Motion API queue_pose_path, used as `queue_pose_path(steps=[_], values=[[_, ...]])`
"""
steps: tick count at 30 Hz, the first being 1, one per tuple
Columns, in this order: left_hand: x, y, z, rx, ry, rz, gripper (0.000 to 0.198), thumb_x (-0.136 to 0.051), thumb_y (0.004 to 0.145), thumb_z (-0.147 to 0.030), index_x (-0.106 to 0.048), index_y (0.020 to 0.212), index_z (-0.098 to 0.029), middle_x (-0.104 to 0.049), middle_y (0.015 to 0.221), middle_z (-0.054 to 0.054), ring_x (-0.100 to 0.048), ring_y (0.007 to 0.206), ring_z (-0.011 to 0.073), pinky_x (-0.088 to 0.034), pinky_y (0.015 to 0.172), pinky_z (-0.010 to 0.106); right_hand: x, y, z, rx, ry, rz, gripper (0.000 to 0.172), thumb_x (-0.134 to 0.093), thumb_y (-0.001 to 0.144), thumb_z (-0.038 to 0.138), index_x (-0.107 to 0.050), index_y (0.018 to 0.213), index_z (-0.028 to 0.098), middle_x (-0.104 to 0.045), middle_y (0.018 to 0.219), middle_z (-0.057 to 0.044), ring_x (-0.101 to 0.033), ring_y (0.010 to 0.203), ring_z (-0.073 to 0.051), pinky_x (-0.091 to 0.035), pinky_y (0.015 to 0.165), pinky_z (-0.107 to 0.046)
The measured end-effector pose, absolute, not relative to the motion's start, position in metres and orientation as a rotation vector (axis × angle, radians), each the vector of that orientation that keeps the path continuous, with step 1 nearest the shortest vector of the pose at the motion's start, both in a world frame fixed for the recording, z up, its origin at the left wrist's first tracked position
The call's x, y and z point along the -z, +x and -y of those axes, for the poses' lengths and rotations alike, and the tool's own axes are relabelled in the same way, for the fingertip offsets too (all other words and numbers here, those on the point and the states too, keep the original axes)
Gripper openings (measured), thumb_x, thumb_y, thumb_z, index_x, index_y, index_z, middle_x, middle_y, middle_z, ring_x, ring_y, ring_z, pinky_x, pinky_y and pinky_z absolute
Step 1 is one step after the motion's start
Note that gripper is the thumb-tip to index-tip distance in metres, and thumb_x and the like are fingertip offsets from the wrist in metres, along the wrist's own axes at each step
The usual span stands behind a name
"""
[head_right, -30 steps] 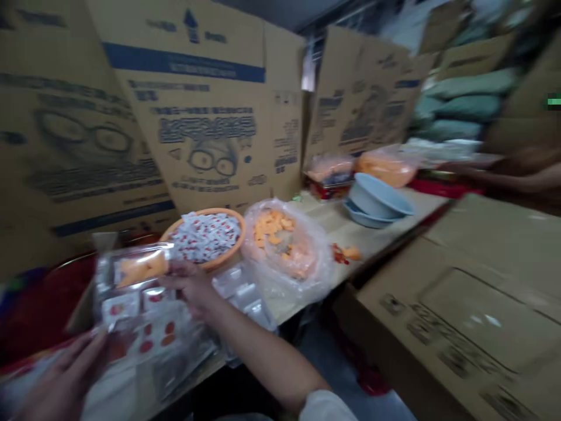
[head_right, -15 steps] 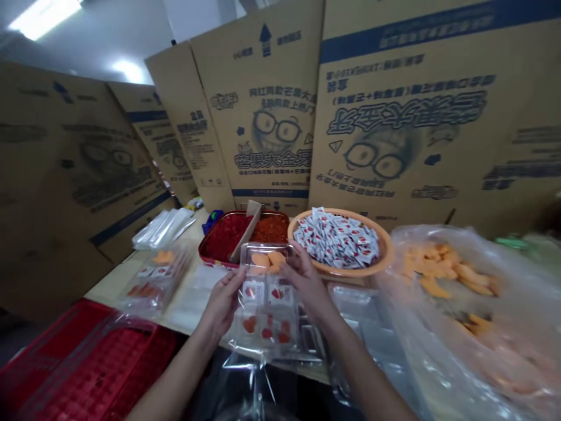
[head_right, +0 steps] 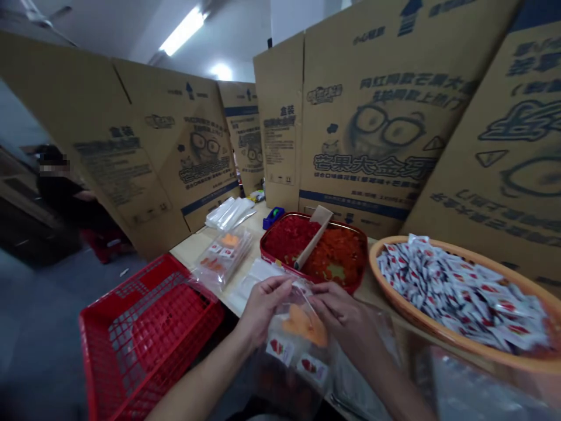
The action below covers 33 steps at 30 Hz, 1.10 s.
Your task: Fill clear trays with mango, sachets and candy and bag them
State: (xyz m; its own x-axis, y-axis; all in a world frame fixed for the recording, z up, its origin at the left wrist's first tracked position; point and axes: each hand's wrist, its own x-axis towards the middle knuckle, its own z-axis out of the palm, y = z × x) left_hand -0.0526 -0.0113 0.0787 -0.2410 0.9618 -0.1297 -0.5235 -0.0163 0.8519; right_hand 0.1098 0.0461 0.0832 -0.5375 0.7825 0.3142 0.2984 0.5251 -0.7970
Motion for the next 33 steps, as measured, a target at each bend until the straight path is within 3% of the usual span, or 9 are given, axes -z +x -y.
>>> queue_pose_path(steps=[3, 7, 10, 12, 19, 22, 26, 29, 33], values=[[-0.089, -0.073, 0.023, -1.617, 0.677, -1.038, 0.029, -0.070, 0.065, -0.035, -0.068, 0.085, -0.014, -0.068, 0.080, 0.007, -0.061, 0.068, 0.0149, -0.045, 0.062, 0.024, -0.094, 0.087, -0.039, -0.889, -0.763, 2.124, 0.034, -0.048, 0.079, 0.053, -0.070, 0.078, 0.027, -0.063, 0.096, -0.007, -0.058, 0.091, -0.023, -0.047, 0.084, -0.037], [-0.105, -0.109, 0.037, -1.740, 0.700, -1.017, 0.020, -0.067, 0.069, -0.033, -0.066, 0.076, -0.013, -0.068, 0.075, 0.006, -0.061, 0.069, 0.0150, -0.045, 0.068, 0.026, -0.104, 0.057, -0.037, -0.760, -0.647, 2.070, 0.026, -0.059, 0.074, 0.045, -0.067, 0.094, 0.030, -0.054, 0.117, -0.007, -0.049, 0.110, -0.026, -0.042, 0.093, -0.041], [-0.121, -0.135, 0.047, -1.844, 0.689, -0.976, 0.017, -0.067, 0.068, -0.031, -0.064, 0.070, -0.014, -0.067, 0.073, 0.005, -0.060, 0.068, 0.0146, -0.045, 0.070, 0.027, -0.100, 0.031, -0.037, -0.915, -0.557, 1.836, 0.066, -0.067, 0.068, 0.038, -0.040, 0.128, 0.033, -0.043, 0.131, -0.008, -0.047, 0.115, -0.026, -0.046, 0.089, -0.042], [-0.132, -0.150, 0.053, -1.899, 0.705, -0.945, 0.018, -0.067, 0.069, -0.032, -0.062, 0.068, -0.015, -0.067, 0.074, 0.005, -0.059, 0.067, 0.0145, -0.044, 0.069, 0.027, -0.093, 0.011, -0.038, -1.116, -0.540, 1.728, 0.084, -0.070, 0.064, 0.037, -0.024, 0.135, 0.033, -0.043, 0.132, -0.010, -0.051, 0.111, -0.027, -0.051, 0.081, -0.040], [-0.165, -0.199, 0.054, -1.937, 0.952, -1.004, 0.023, -0.064, 0.071, -0.037, -0.063, 0.072, -0.014, -0.068, 0.086, 0.008, -0.059, 0.078, 0.0169, -0.042, 0.075, 0.028, -0.096, -0.050, -0.034, -1.623, -0.674, 1.707, 0.048, -0.075, 0.056, 0.038, -0.059, 0.100, 0.025, -0.067, 0.097, -0.009, -0.064, 0.086, -0.028, -0.054, 0.072, -0.040], [-0.174, -0.234, 0.034, -1.873, 1.010, -1.128, 0.031, -0.062, 0.072, -0.042, -0.065, 0.087, -0.015, -0.067, 0.092, 0.008, -0.059, 0.081, 0.0181, -0.042, 0.076, 0.030, -0.103, -0.082, -0.044, -1.729, -0.647, 1.508, 0.040, -0.075, 0.056, 0.037, -0.059, 0.090, 0.022, -0.068, 0.089, -0.006, -0.064, 0.080, -0.024, -0.054, 0.069, -0.037], [-0.166, -0.303, -0.008, -1.756, 0.947, -1.556, 0.053, -0.058, 0.071, -0.053, -0.053, 0.117, -0.025, -0.058, 0.117, 0.008, -0.054, 0.101, 0.0217, -0.038, 0.081, 0.031, -0.097, -0.139, -0.084, -1.844, -0.767, 1.262, 0.030, -0.073, 0.058, 0.033, -0.058, 0.080, 0.020, -0.067, 0.077, -0.003, -0.063, 0.065, -0.020, -0.052, 0.056, -0.031], [-0.138, -0.350, -0.031, -1.538, 0.821, -1.764, 0.058, -0.061, 0.063, -0.058, -0.058, 0.109, -0.023, -0.052, 0.125, 0.011, -0.046, 0.111, 0.0290, -0.035, 0.084, 0.036, -0.080, -0.181, -0.117, -1.929, -0.855, 1.199, 0.021, -0.070, 0.059, 0.028, -0.057, 0.071, 0.018, -0.065, 0.067, -0.004, -0.059, 0.056, -0.016, -0.049, 0.049, -0.027], [-0.084, -0.379, -0.048, -1.286, 0.711, -1.791, 0.060, -0.072, 0.049, -0.056, -0.063, 0.096, -0.020, -0.053, 0.121, 0.017, -0.048, 0.106, 0.0344, -0.038, 0.079, 0.042, -0.049, -0.209, -0.142, -1.900, -0.923, 1.244, 0.016, -0.069, 0.060, 0.024, -0.054, 0.061, 0.017, -0.059, 0.051, -0.002, -0.052, 0.044, -0.013, -0.042, 0.040, -0.023]])
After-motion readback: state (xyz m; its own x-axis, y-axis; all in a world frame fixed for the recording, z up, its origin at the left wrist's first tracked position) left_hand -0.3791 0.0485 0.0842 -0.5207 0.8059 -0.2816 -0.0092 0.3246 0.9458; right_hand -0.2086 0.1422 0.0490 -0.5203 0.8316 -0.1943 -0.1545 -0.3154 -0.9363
